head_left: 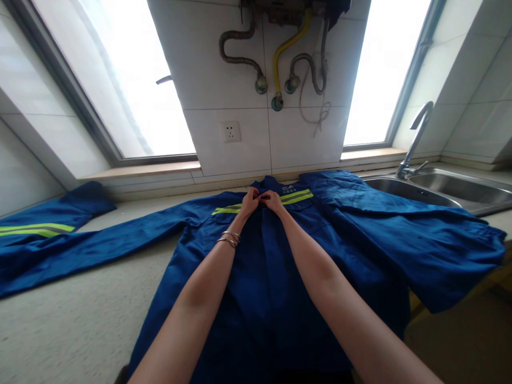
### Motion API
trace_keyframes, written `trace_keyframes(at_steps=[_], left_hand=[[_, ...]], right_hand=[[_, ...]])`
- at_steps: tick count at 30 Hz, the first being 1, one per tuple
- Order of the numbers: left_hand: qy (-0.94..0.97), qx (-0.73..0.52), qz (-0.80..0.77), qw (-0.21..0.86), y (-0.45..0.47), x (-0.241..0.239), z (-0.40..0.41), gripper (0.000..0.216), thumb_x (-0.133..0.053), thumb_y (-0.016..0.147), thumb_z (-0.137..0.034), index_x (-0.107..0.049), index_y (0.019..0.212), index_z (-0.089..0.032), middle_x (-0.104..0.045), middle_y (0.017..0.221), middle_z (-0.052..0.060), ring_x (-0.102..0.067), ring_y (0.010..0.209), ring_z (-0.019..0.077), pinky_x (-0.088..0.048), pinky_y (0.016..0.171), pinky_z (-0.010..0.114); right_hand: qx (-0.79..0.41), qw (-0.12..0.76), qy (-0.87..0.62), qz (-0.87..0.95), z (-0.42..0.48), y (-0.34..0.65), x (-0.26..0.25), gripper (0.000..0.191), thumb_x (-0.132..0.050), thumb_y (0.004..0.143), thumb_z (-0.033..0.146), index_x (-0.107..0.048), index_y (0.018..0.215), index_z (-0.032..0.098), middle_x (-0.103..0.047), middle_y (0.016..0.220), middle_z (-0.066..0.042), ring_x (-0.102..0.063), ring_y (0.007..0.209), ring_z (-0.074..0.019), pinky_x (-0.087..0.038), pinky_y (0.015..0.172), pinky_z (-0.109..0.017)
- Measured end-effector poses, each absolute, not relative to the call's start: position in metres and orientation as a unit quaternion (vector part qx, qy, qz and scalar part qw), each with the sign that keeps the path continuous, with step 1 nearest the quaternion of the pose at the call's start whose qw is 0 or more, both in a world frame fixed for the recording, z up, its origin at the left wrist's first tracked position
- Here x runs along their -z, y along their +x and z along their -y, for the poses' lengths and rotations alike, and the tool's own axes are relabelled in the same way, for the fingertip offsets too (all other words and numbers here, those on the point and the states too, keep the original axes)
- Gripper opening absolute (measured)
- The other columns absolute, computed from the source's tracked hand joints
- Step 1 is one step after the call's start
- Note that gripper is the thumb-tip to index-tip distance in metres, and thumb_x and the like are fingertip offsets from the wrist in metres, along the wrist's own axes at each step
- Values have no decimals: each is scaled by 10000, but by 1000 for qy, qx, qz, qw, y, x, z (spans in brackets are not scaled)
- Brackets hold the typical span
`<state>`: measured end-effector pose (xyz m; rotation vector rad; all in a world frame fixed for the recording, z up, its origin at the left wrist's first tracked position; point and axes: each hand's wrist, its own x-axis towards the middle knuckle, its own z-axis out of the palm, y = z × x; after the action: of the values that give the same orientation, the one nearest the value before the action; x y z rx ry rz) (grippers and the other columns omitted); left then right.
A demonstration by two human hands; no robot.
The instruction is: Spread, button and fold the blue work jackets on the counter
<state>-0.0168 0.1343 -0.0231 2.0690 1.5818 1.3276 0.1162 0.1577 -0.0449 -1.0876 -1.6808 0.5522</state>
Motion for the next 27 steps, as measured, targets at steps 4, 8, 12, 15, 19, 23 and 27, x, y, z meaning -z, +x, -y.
trace_keyframes(at_steps=[4, 8, 12, 15, 19, 23, 27], left_hand=[[712, -438, -537, 109, -19, 23, -132, 175, -576, 796, -149, -534, 955, -209, -616, 840, 8, -581, 798, 157, -446, 759, 264], [720, -437, -527, 109, -21, 24, -132, 191, -531, 842, -180, -497, 1028, -205, -625, 830, 11, -596, 825, 166, -449, 802, 279], [726, -440, -517, 111, -22, 26, -132, 184, -506, 858, -184, -484, 1040, -195, -633, 827, 23, -605, 838, 173, -449, 826, 285], [730, -436, -516, 104, -21, 27, -131, 197, -496, 857, -166, -489, 1053, -185, -637, 823, 34, -604, 824, 179, -450, 817, 290], [730, -418, -534, 88, -19, 27, -128, 219, -482, 859, -138, -500, 1072, -186, -648, 869, 53, -611, 839, 191, -450, 804, 297], [727, -403, -551, 74, -16, 29, -129, 236, -464, 870, -129, -502, 1094, -193, -656, 955, 77, -623, 895, 206, -452, 820, 307], [728, -354, -586, 43, -14, 30, -129, 266, -417, 908, -171, -511, 1157, -168, -634, 1113, 152, -587, 1071, 264, -435, 910, 380]], right_hand=[[-224, 506, -450, 701, -158, 118, 44, 125, -764, 660, 163, -750, 784, 174, -722, 876, -39, -666, 833, -184, -516, 826, -283], [-262, 513, -437, 691, -165, 117, 49, 115, -764, 683, 218, -761, 789, 174, -729, 867, -38, -684, 810, -185, -532, 811, -296], [-301, 511, -429, 681, -171, 116, 56, 119, -754, 702, 233, -762, 802, 168, -731, 832, -27, -692, 749, -177, -550, 755, -293], [-286, 504, -436, 689, -170, 116, 55, 114, -757, 702, 228, -762, 797, 166, -732, 834, -32, -689, 745, -177, -546, 761, -291], [-233, 492, -446, 710, -165, 118, 49, 92, -766, 691, 200, -758, 777, 167, -727, 870, -44, -678, 805, -188, -526, 805, -291], [-216, 479, -454, 720, -160, 118, 44, 99, -745, 709, 182, -757, 803, 155, -722, 896, -65, -669, 836, -197, -514, 824, -295], [-177, 471, -471, 724, -154, 114, 42, 177, -668, 762, 145, -752, 918, 165, -715, 982, -77, -654, 934, -206, -494, 888, -308]])
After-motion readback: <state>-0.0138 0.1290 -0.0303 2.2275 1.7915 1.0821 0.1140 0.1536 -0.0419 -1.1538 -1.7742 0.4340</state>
